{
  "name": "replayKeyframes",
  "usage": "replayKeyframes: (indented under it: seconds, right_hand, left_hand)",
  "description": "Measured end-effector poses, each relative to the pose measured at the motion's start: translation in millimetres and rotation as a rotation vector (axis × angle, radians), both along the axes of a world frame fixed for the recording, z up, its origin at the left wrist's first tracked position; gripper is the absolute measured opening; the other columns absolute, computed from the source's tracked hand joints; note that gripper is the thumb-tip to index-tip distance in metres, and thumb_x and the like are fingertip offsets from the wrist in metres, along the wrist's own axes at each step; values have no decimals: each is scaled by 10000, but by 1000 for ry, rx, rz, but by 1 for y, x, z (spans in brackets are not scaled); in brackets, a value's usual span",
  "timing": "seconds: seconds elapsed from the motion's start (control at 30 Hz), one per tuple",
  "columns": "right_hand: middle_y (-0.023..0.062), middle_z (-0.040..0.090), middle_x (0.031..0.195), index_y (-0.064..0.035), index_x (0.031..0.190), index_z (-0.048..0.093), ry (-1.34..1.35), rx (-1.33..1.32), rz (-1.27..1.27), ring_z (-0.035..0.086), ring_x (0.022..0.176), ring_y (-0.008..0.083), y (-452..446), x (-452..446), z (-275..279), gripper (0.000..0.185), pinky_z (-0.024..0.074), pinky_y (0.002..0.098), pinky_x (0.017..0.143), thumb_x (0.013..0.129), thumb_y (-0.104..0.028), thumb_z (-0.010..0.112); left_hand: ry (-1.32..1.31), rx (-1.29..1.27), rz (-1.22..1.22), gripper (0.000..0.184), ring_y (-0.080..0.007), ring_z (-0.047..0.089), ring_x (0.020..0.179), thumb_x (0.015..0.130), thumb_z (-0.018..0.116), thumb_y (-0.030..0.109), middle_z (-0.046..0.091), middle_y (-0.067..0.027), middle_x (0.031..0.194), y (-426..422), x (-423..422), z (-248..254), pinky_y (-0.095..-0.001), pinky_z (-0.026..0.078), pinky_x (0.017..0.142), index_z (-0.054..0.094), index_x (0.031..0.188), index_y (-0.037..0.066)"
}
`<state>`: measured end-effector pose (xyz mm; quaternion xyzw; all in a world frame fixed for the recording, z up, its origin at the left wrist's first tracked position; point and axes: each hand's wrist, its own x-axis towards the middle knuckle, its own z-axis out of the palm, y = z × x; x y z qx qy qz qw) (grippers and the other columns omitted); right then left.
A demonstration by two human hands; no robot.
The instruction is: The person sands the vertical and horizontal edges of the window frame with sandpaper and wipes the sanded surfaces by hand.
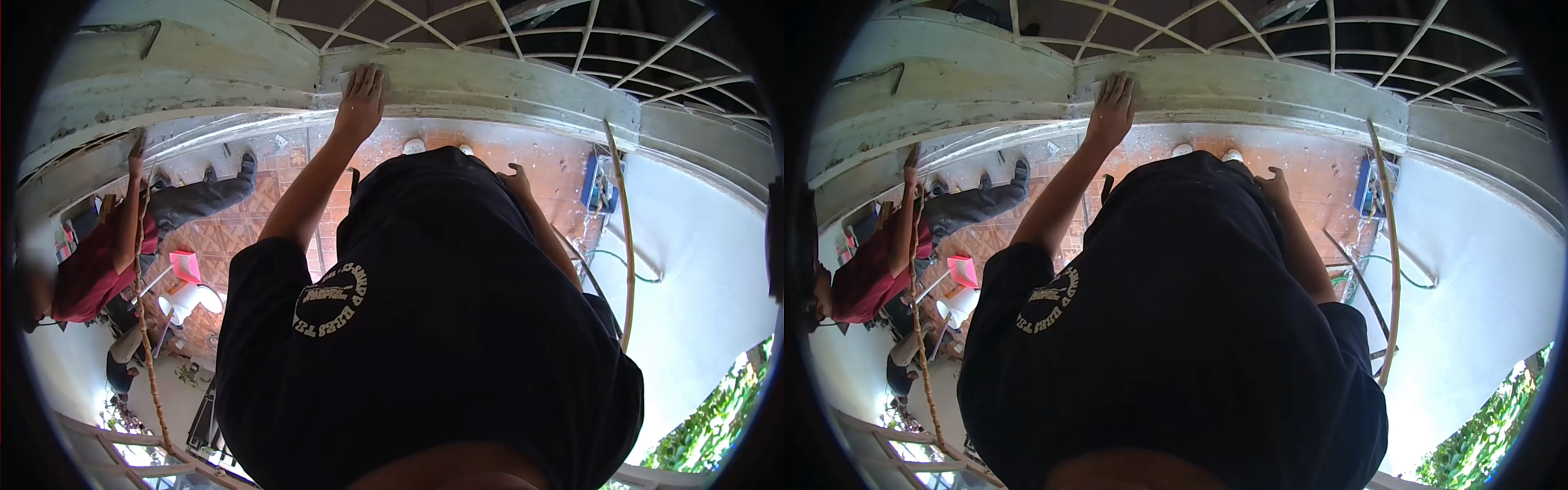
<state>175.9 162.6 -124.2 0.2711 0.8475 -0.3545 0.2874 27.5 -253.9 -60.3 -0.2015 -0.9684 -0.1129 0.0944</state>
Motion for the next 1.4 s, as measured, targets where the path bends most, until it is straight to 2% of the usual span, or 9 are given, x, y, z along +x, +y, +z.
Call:
replayKeyframes:
  seconds: [0.27, 0.37, 0.6, 0.83, 0.93, 1.03, 1.3, 1.37, 1.4]
  right_hand:
    - [211, 726, 948, 26, 1371, 446, -16, -64, -162, 720, 870, 272, 6, 13, -3, 702, 566, 366, 768, 807, -243, 766]
    - [228, 719, 965, 22, 1362, 468, -22, -28, -129, 721, 858, 271, 12, 21, -6, 682, 572, 379, 753, 804, -237, 762]
    - [221, 715, 1001, 13, 1337, 517, -38, -72, -228, 711, 878, 266, 14, 39, -6, 645, 563, 364, 774, 809, -262, 768]
    - [207, 715, 991, 11, 1336, 522, -58, -66, -188, 703, 884, 259, 23, 58, -27, 637, 553, 351, 766, 820, -269, 769]
    - [201, 713, 986, 15, 1342, 510, -92, -90, -187, 700, 871, 250, 24, 57, -30, 636, 552, 343, 748, 825, -252, 768]
    - [204, 718, 993, -14, 1322, 536, -119, -103, -200, 709, 886, 261, 24, 61, -31, 619, 561, 359, 767, 818, -290, 767]
    - [224, 719, 1045, -50, 1285, 582, -129, -51, -112, 699, 1011, 314, 38, 80, -57, 601, 546, 406, 884, 815, -380, 759]
    - [199, 701, 991, -10, 1320, 545, -82, -56, -89, 689, 810, 234, 40, 83, -51, 565, 551, 335, 661, 851, -245, 753]
    - [199, 701, 991, -10, 1320, 545, -80, -61, -84, 689, 810, 234, 40, 82, -43, 565, 551, 335, 661, 851, -245, 753]
  left_hand:
    - [4, 53, -93, 505, -325, 358, 1431, 946, 580, 182, 448, -84, 1515, -25, -3, -1, -486, 271, 1197, 483, 1433, 94]
    - [-16, 258, 117, 515, -376, 361, 1419, 924, 607, 150, 454, -154, 1498, -26, 3, -7, -508, 271, 1193, 494, 1421, 75]
    - [57, 305, 182, 457, -486, 436, 1330, 834, 581, -66, 578, -233, 1336, -18, 15, -10, -525, 335, 1157, 618, 1279, 31]
    - [24, 467, 220, 386, -461, 442, 1326, 923, 637, 122, 534, -228, 1388, -12, 20, 7, -532, 344, 1132, 601, 1299, 41]
    - [8, 333, 234, 423, -435, 452, 1320, 917, 653, 163, 523, -204, 1409, -14, 16, 5, -521, 356, 1113, 589, 1318, 45]
    - [15, 189, 221, 442, -410, 472, 1309, 881, 650, 105, 533, -184, 1405, -17, 10, 0, -512, 369, 1101, 594, 1315, 43]
    - [90, 283, 218, 522, -398, 488, 1282, 751, 629, -56, 586, -188, 1316, 31, 30, -3, -504, 367, 1131, 642, 1261, 55]
    - [68, 352, 209, 502, -407, 479, 1314, 785, 630, -54, 563, -190, 1377, 48, 42, -12, -497, 347, 1154, 634, 1274, 59]
    - [70, 348, 207, 499, -402, 476, 1323, 786, 632, -52, 564, -188, 1379, 57, 47, -12, -495, 345, 1158, 636, 1273, 56]
